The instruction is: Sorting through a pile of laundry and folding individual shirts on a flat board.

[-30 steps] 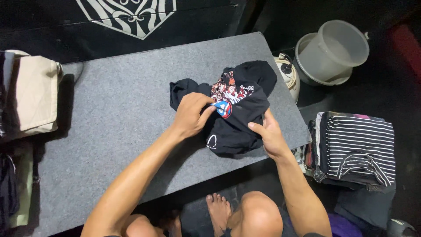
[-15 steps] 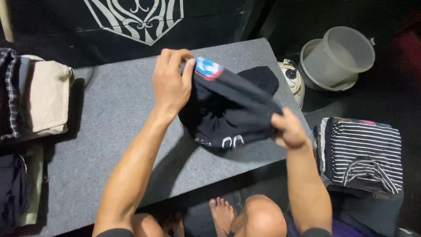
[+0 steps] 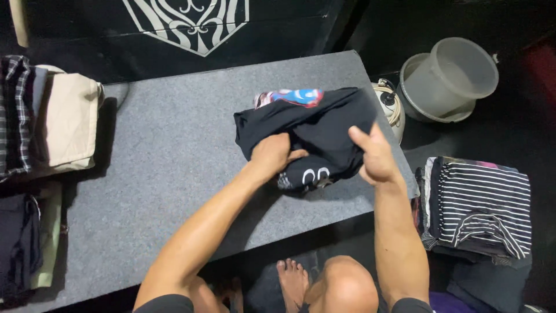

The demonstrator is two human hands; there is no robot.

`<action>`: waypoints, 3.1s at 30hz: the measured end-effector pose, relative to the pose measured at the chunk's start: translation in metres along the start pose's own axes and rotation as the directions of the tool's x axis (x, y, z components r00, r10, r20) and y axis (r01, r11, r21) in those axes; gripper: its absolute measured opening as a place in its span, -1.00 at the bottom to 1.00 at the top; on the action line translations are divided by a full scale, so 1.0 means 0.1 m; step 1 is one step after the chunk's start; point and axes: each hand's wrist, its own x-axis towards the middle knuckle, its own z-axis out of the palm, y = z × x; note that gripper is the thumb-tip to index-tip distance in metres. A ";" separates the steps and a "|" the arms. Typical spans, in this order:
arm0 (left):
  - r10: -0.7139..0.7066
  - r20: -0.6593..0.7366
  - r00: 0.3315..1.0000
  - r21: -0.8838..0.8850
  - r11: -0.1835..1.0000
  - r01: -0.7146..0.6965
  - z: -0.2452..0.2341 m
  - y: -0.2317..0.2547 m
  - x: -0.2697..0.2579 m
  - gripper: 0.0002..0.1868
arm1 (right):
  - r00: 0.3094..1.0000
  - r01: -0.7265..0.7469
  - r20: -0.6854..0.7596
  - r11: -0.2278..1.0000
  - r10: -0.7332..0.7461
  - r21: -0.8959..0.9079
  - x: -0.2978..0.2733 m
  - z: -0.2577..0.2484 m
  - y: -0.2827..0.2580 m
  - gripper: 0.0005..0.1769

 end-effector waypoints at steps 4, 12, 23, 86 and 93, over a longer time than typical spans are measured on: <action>0.147 -0.173 0.974 0.149 0.981 -0.122 -0.22 -0.08 -0.01 0.00 | 0.986 0.164 -0.020 0.986 -0.165 -0.025 0.04 -0.07 -0.08 -0.27; -0.160 0.421 0.893 0.212 0.974 0.074 -1.04 0.16 -0.28 -0.11 | 0.892 0.447 0.121 0.804 -0.436 -0.393 -0.11 0.19 -0.33 -0.37; -0.139 -0.350 0.926 -0.839 0.486 -0.244 -1.97 -0.41 -1.05 -0.81 | 0.994 0.108 0.042 0.811 -0.102 -0.575 -0.06 0.28 -0.37 -0.21; -0.428 -0.397 0.812 -0.133 0.902 0.410 -0.58 -1.60 -1.49 0.03 | 0.650 0.059 -0.326 0.474 -0.686 -0.879 -1.27 -0.74 -0.08 -0.82; -0.514 -0.350 0.783 -0.231 0.858 0.459 -0.54 -1.44 -1.24 -0.31 | 0.940 -0.300 -0.256 0.194 0.224 -0.934 -1.41 -0.99 0.22 -0.64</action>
